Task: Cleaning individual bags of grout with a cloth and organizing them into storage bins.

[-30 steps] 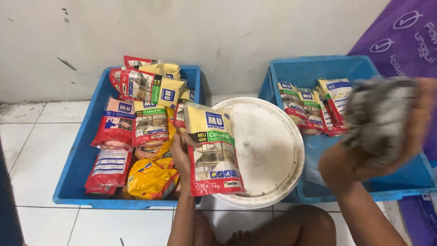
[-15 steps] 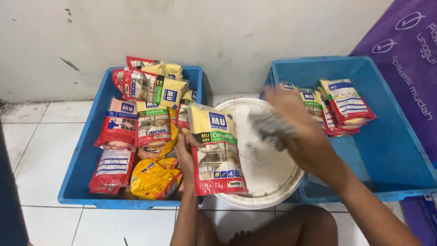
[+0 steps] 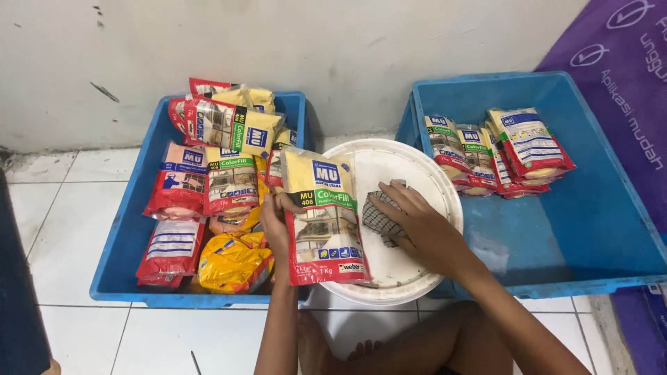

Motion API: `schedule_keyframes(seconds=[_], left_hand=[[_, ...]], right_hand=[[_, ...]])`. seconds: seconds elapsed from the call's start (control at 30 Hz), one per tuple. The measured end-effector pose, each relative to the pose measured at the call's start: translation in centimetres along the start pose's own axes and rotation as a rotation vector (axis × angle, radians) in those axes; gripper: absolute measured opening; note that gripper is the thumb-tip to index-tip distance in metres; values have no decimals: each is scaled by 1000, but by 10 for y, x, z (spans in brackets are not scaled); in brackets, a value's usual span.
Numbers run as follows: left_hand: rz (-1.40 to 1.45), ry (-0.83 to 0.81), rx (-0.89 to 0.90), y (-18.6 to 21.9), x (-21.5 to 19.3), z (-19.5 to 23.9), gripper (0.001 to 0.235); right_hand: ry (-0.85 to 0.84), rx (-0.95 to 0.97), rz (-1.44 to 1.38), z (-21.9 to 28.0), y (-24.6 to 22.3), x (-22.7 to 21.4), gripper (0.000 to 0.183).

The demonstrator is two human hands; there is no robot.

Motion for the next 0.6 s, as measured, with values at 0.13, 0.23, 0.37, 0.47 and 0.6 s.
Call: schedule_keyframes(seconds=[0.13, 0.23, 0.37, 0.47, 0.6], left_hand=[[-4, 12, -2, 0, -1, 6, 70], [3, 20, 21, 8, 6, 5, 69], [-11, 9, 51, 13, 10, 7, 70], [-53, 1, 67, 22, 14, 10, 70], [17, 21, 31, 15, 11, 7, 70]], right_hand=[[13, 9, -74, 6, -11, -11, 61], [42, 4, -120, 7, -17, -20, 60], [46, 36, -182, 9, -16, -24, 60], [68, 26, -149, 8, -14, -19, 63], [-107, 42, -128, 7, -30, -57, 63]])
Point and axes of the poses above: each hand's wrist, its own z-axis away from the middle knuckle, its own x-axis out of the palm, y = z × x, the point moved 8 cm from there along -z, towards the middle knuckle, and after that the axes turned 2 degrees about z, right-handed, at the moved point
